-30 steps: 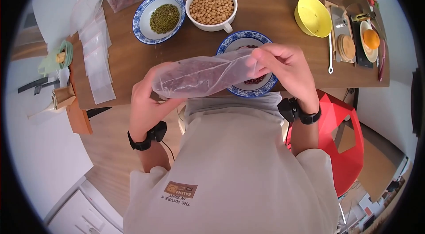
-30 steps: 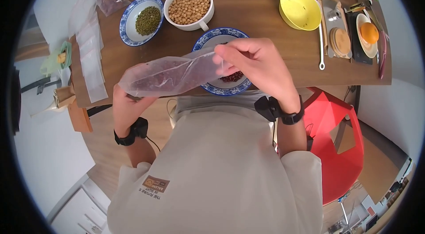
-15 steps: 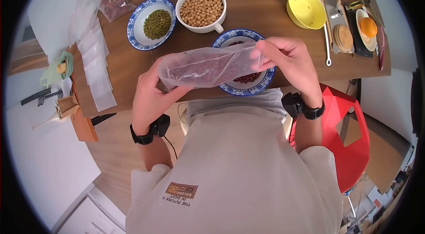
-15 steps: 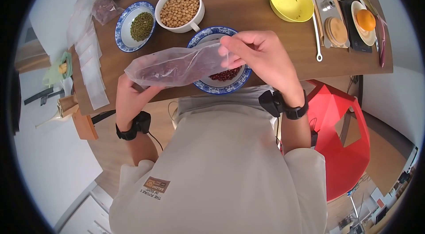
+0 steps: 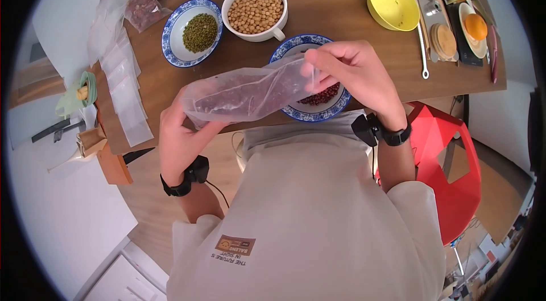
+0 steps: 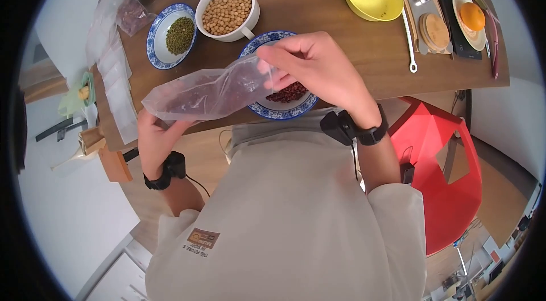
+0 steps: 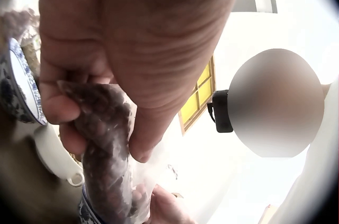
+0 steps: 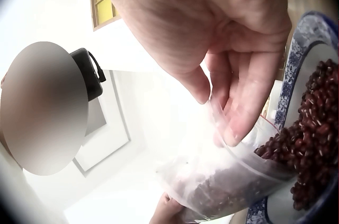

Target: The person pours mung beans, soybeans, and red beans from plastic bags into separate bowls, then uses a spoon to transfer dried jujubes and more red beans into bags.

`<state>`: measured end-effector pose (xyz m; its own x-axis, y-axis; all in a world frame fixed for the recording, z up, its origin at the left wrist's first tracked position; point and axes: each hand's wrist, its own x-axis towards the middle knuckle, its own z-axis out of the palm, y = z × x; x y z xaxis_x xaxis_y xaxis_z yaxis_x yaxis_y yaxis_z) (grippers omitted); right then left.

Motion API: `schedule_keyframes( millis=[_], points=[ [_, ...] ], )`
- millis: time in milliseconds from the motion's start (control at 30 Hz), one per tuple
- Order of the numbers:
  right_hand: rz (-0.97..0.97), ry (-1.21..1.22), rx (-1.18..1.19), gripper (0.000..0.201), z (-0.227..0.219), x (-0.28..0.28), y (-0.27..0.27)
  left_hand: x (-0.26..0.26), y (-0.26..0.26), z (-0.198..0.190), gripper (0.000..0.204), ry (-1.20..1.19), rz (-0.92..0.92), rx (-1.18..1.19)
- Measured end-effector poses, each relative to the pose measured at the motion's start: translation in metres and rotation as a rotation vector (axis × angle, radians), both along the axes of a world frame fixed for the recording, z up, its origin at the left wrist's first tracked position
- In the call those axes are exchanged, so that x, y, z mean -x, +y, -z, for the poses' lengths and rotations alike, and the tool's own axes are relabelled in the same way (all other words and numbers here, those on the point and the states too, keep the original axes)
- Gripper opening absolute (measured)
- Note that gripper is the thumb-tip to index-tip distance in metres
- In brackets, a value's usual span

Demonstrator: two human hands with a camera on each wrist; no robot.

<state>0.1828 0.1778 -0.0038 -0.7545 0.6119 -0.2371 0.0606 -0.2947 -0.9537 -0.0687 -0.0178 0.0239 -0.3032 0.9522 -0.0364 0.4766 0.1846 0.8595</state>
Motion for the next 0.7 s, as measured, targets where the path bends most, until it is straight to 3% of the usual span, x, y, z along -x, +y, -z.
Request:
schedule_keyframes(
  millis=[233, 433, 500, 700],
  points=[
    [0.027, 0.027, 0.013, 0.032, 0.004, -0.001, 0.009, -0.005, 0.017, -0.004, 0.047, -0.058, -0.062, 0.005],
    [0.082, -0.017, 0.04, 0.034, 0.004, -0.019, 0.01, -0.009, 0.035, 0.001, 0.046, -0.07, 0.039, 0.018],
    [0.095, -0.063, 0.004, 0.033, 0.003, -0.023, 0.006, -0.01, 0.038, -0.001, 0.046, 0.032, 0.123, -0.004],
    [0.074, -0.042, 0.077, 0.033, 0.003, -0.018, -0.003, -0.005, 0.027, -0.006, 0.045, 0.072, 0.105, 0.023]
  ],
)
